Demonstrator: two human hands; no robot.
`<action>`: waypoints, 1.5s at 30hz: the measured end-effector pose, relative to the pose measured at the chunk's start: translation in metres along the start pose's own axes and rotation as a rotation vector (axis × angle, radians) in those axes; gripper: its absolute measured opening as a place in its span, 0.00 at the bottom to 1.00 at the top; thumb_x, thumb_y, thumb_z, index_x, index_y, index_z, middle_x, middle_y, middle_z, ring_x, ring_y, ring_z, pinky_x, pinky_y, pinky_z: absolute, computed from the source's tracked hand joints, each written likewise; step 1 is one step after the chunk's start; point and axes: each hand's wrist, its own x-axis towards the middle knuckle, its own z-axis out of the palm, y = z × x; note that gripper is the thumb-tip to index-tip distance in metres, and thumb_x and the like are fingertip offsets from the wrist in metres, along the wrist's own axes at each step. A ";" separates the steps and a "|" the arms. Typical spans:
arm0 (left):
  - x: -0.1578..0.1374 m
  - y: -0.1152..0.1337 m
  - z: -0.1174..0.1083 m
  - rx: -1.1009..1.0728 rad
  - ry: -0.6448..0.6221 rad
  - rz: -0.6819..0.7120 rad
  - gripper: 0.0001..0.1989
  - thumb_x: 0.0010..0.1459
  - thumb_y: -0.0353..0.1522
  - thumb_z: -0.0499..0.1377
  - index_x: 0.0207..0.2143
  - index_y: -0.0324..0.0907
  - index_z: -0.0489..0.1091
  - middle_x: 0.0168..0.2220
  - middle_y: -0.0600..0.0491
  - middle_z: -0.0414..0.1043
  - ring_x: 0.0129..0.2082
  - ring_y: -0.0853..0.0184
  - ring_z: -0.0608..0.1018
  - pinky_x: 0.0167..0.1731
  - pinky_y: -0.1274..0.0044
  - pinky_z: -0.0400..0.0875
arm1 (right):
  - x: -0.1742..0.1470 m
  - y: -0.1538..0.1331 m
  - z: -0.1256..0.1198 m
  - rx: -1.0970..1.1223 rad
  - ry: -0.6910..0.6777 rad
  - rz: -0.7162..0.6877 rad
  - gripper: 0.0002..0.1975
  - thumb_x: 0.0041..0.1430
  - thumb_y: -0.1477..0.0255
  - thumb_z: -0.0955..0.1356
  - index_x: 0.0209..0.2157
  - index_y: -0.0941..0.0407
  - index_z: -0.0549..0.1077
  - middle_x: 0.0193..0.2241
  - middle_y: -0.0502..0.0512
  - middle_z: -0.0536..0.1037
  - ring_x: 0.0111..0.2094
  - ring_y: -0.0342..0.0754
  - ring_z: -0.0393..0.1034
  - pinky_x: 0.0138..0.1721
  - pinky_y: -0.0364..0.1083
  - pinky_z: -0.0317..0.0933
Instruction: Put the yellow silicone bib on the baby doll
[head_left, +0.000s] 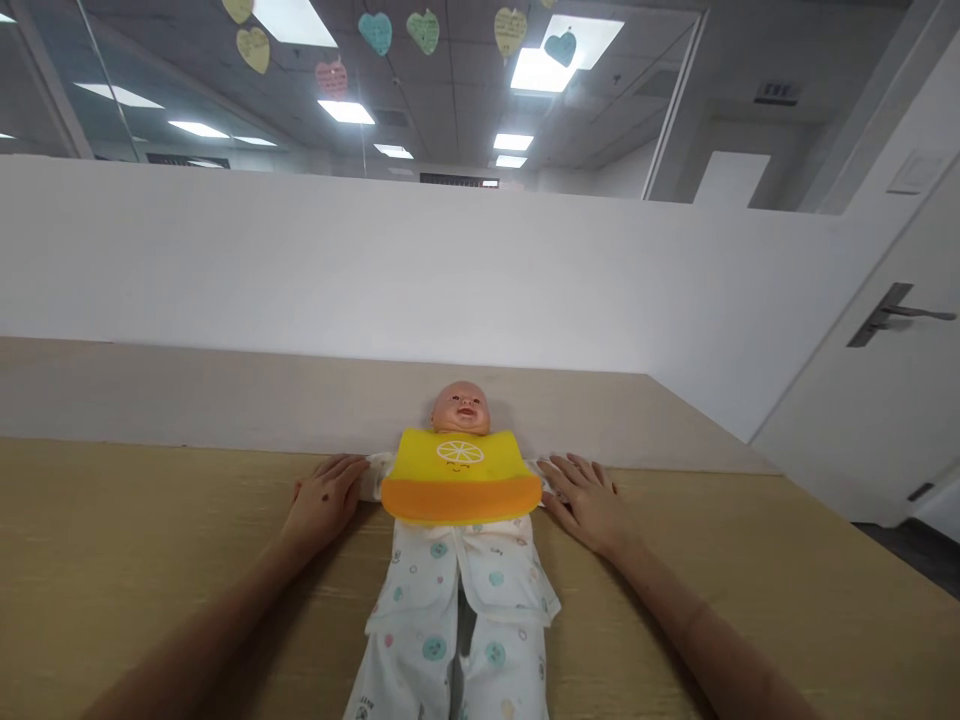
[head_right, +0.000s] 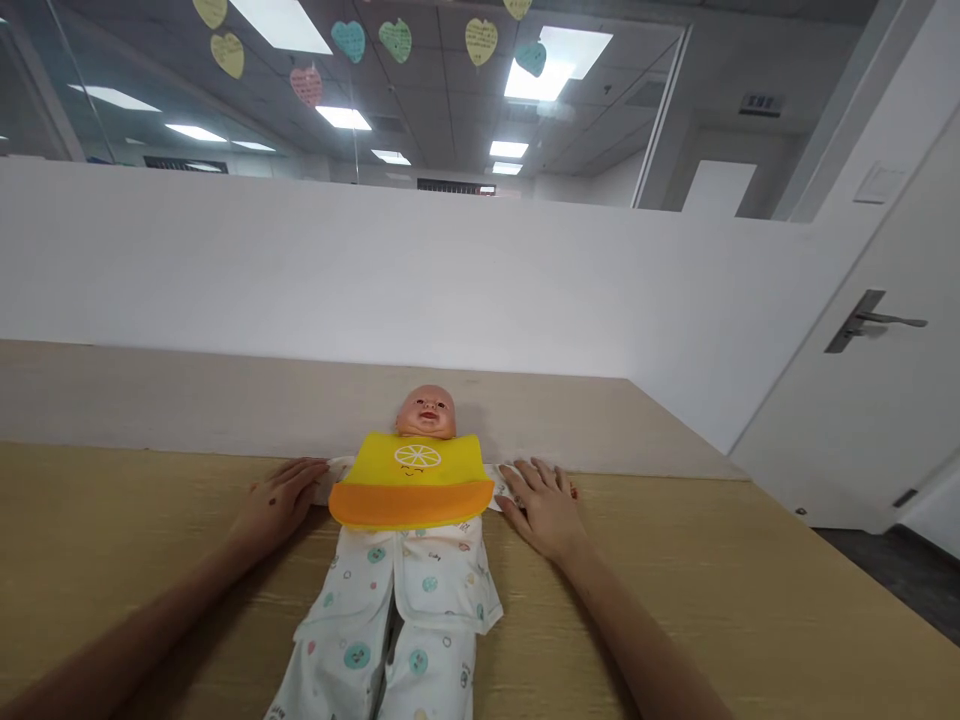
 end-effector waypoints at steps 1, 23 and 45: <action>-0.002 0.001 0.001 0.013 0.010 -0.003 0.18 0.55 0.29 0.46 0.42 0.39 0.72 0.43 0.43 0.75 0.46 0.58 0.74 0.44 0.66 0.70 | -0.001 0.000 0.002 -0.010 -0.014 -0.003 0.23 0.61 0.58 0.58 0.54 0.51 0.65 0.54 0.58 0.68 0.56 0.60 0.56 0.54 0.63 0.50; 0.001 -0.017 0.016 -0.083 0.091 -0.046 0.14 0.60 0.36 0.49 0.34 0.40 0.71 0.37 0.47 0.75 0.41 0.61 0.73 0.44 0.68 0.67 | 0.003 0.021 0.033 0.228 0.280 0.117 0.14 0.60 0.65 0.61 0.37 0.53 0.76 0.42 0.55 0.76 0.48 0.53 0.63 0.48 0.54 0.60; -0.065 0.075 -0.043 -0.317 -0.333 0.099 0.20 0.49 0.30 0.51 0.47 0.43 0.64 0.33 0.52 0.73 0.31 0.65 0.75 0.30 0.76 0.69 | -0.081 -0.069 -0.028 0.427 -0.086 -0.107 0.33 0.44 0.77 0.63 0.55 0.53 0.57 0.51 0.59 0.67 0.51 0.56 0.64 0.50 0.55 0.63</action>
